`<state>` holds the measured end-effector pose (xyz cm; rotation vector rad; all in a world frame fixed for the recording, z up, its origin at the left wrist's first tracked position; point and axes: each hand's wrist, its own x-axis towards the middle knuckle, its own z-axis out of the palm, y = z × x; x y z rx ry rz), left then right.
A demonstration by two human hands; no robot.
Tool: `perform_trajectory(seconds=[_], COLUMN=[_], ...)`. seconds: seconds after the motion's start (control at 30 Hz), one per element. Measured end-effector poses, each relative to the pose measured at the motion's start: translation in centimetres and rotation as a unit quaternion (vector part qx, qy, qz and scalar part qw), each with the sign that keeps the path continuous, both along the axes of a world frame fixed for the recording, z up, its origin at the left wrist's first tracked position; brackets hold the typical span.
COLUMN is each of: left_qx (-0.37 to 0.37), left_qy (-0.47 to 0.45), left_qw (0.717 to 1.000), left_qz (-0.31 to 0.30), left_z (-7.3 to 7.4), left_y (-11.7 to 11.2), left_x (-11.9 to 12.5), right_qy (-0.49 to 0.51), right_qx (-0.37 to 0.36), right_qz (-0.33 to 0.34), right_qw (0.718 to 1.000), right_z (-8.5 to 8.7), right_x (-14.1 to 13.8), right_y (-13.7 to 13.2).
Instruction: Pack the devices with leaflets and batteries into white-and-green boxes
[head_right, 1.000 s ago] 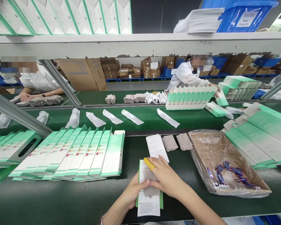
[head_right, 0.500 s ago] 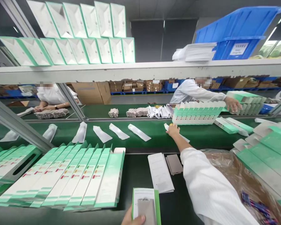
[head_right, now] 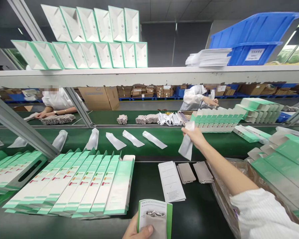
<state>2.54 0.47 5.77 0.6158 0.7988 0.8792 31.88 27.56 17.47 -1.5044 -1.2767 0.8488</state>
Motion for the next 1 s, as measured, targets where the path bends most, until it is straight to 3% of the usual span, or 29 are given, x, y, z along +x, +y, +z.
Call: perform_trajectory(seconds=[0.13,0.27,0.33,0.43,0.53,0.7,0.83,1.0], left_qx=[0.171,0.314,0.351,0.351,0.344,0.374,0.359,0.330], left_qy=[0.130,0.235,0.249,0.256,0.256,0.251,0.258,0.279], left_qw=[0.971,0.888,0.851,0.834,0.833,0.817,0.820,0.844], left_qz=[-0.101,-0.242,-0.302,-0.340,-0.349,-0.360,-0.363,-0.318], left_z=[4.3,6.6,6.8,6.9,7.1,6.5,6.2,6.8], left_y=[1.4,1.8,1.4,0.5,-0.3,-0.6,-0.6,-1.0], left_x=[-0.8,-1.1,-1.1,-1.5,-1.9,-2.5,-2.9,-2.9], right_qy=[0.097,0.235,0.383,0.556,0.598,0.557,0.457,0.344], right_qx=[-0.068,-0.143,-0.166,-0.195,-0.245,-0.257,-0.221,-0.156], right_qz=[0.167,0.273,0.260,0.173,0.097,0.062,0.117,0.193], right_qw=[0.979,0.922,0.871,0.789,0.757,0.787,0.853,0.906], right_z=[1.1,0.4,-0.3,-1.3,-2.4,-4.0,-4.9,-5.5], right_x=[-4.9,-9.9,-11.7,-13.2,-13.5,-13.4,-12.7,-11.6], right_y=[-9.2,-16.8,-19.2,-21.0,-21.9,-23.5,-24.8,-26.4])
